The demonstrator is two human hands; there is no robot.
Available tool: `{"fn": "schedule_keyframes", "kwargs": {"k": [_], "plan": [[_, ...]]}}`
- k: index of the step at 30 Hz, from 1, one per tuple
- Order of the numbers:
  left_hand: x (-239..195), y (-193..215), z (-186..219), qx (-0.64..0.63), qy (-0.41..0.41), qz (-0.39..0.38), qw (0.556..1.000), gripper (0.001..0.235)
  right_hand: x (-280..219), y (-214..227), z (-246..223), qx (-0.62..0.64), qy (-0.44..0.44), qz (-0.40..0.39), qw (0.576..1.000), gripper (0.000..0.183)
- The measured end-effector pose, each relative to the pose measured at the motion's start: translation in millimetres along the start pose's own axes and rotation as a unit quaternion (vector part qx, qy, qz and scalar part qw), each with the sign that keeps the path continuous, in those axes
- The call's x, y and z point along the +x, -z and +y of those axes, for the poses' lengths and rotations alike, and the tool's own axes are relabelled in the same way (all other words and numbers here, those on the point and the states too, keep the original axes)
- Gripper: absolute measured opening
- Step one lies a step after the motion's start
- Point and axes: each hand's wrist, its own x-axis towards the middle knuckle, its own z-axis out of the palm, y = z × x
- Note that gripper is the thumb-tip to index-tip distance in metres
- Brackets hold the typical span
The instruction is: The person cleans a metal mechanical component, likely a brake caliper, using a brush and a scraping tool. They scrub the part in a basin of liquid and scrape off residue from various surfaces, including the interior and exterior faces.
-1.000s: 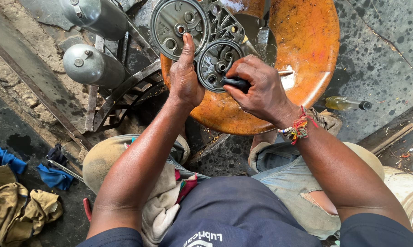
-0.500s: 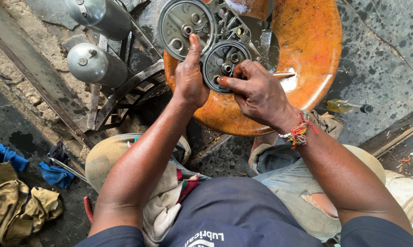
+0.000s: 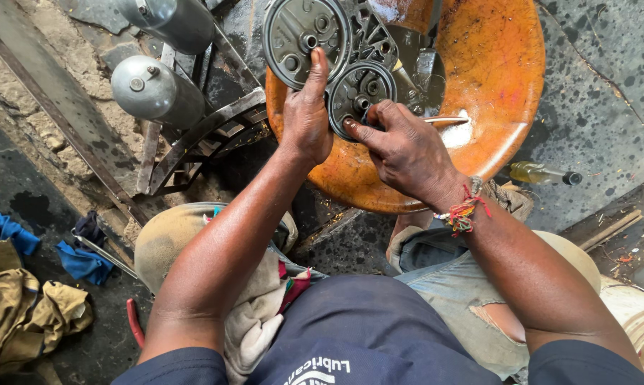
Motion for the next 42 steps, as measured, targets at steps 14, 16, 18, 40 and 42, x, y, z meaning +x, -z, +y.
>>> {"fn": "schedule_keyframes", "kwargs": {"k": [14,16,18,40,42], "plan": [[-3,-7,-11,0.036,0.013,0.011,0.999,0.067,-4,-7,14,0.157,-0.1,0.007,0.983,0.019],[-3,-10,-5,-0.022,0.041,-0.008,0.999,0.067,-7,-2,19,0.177,-0.106,0.042,0.978,0.014],[0,-12,2,-0.11,0.055,-0.044,0.991,0.066,-8,7,23,0.211,-0.099,0.095,0.968,0.014],[-5,-38,6,-0.259,0.121,-0.093,0.954,0.056,-15,8,65,0.55,-0.279,0.08,0.783,0.019],[-6,-38,1,-0.266,0.136,-0.088,0.95,0.055,-17,10,68,0.575,-0.292,0.082,0.76,0.017]]}}
